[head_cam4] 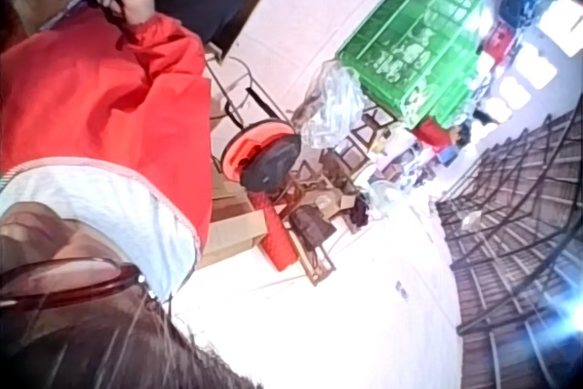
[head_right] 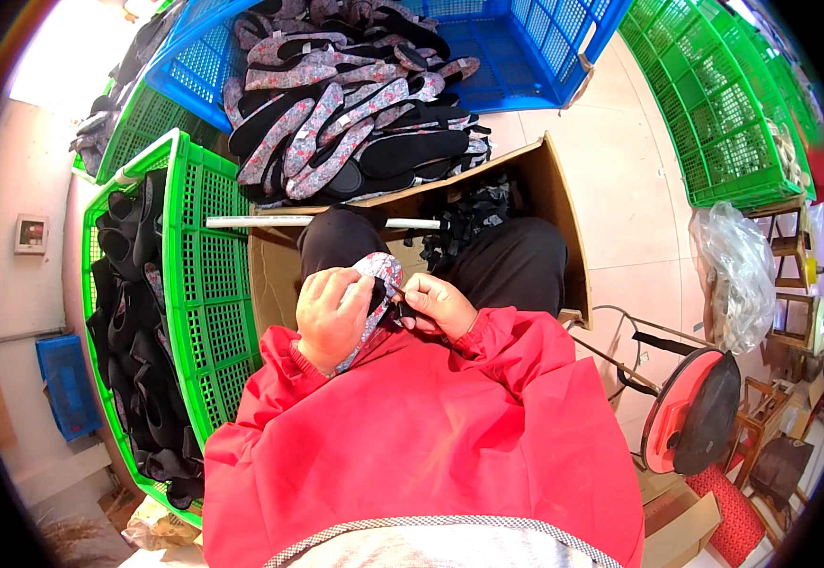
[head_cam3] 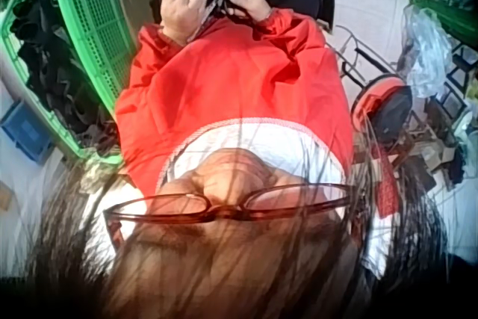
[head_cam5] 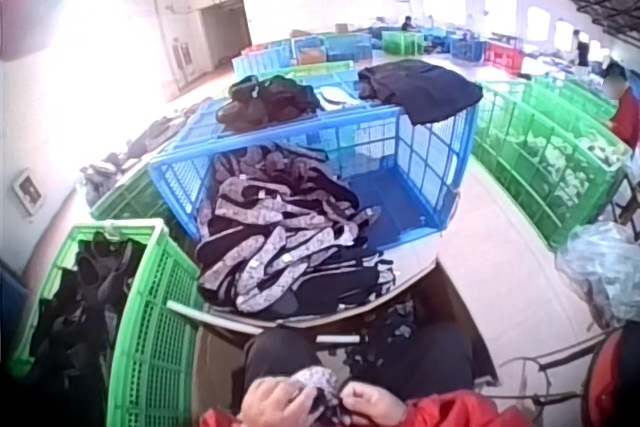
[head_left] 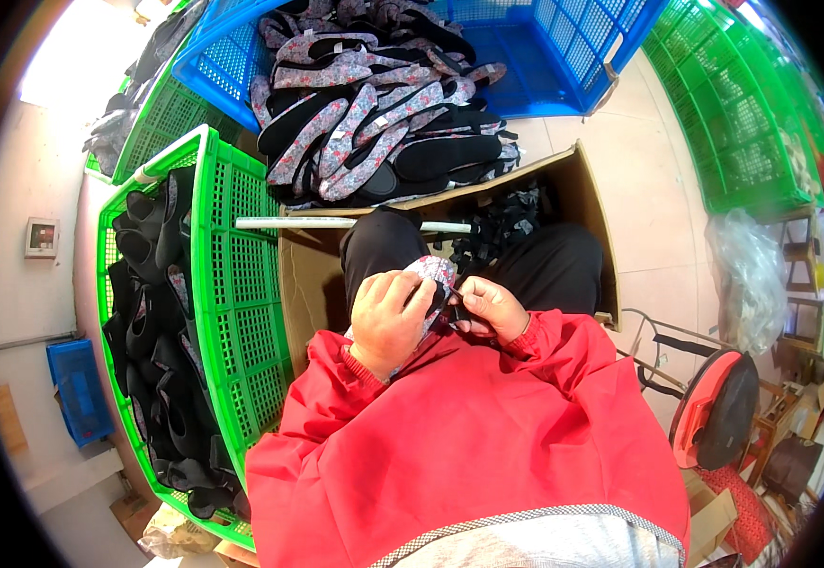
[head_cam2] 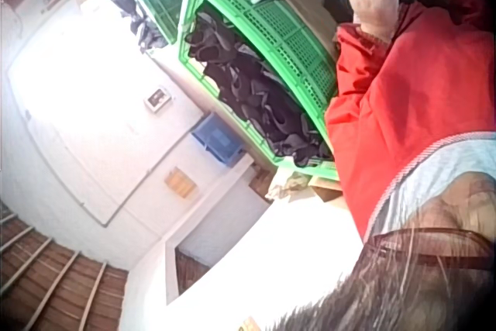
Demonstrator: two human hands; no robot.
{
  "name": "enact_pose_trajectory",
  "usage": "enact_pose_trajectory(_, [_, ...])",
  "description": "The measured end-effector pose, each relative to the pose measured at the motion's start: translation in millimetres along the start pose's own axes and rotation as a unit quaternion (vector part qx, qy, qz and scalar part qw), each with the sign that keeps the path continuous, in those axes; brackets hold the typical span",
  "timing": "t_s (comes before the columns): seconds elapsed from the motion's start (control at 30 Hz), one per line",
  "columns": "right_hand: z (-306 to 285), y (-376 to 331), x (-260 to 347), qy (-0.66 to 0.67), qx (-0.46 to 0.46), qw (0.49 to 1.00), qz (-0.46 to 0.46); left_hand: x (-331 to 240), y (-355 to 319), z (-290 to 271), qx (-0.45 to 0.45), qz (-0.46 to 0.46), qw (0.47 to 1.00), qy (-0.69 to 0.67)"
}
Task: The person sits on the floor in a workshop and uses a small blade to trim loose threads and fabric from the edges of black slip-on shoes. They pick up shoes from a blue crate, perform the trimming, and place the finished items into a green crate.
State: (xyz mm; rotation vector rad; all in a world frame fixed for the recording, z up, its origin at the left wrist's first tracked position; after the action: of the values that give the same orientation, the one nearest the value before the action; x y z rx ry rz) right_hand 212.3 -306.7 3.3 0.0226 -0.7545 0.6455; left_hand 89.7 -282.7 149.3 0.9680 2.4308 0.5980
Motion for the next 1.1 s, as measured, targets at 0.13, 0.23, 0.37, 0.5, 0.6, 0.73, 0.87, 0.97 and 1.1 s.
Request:
enact_pose_trajectory(0.13, [-1,1,-2,-0.006,0.004,1.0,-0.005,0,-2,-1,-0.017,0.013,1.0,0.011])
enact_pose_trajectory(0.23, [1,-1,0,-0.01,0.019,1.0,0.005,1,-8,0,-0.038,0.025,0.999,0.016])
enact_pose_trajectory(0.37, [11,-6,13,-0.024,0.051,0.998,0.033,-3,-11,-4,-0.054,0.019,0.998,0.012])
enact_pose_trajectory(0.5, [18,-10,23,-0.028,0.09,0.994,0.06,-8,-17,-11,-0.075,-0.001,0.997,0.003])
enact_pose_trajectory(0.6, [20,-14,32,-0.049,0.093,0.99,0.094,-10,-22,-13,-0.069,-0.013,0.998,0.001])
enact_pose_trajectory(0.73, [18,-15,39,-0.076,0.09,0.985,0.126,-16,-28,-13,-0.058,-0.008,0.998,0.002])
enact_pose_trajectory(0.87, [19,-12,50,-0.108,0.069,0.977,0.168,-15,-35,-10,-0.041,-0.032,0.999,-0.005])
enact_pose_trajectory(0.97, [28,-13,59,-0.111,0.04,0.976,0.183,-12,-38,-7,-0.054,-0.045,0.997,-0.02])
enact_pose_trajectory(1.1, [30,-9,58,-0.111,0.022,0.978,0.178,-13,-39,-3,-0.035,-0.084,0.995,-0.027])
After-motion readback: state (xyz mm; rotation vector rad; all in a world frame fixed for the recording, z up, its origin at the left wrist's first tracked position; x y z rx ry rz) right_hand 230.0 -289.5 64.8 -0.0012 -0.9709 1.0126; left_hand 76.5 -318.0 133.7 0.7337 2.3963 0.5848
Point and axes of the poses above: each hand's wrist, its own y-axis towards the middle knuckle, its own z-axis out of the palm, x = y × z, the point moved 7 cm from there along y, towards the middle knuckle
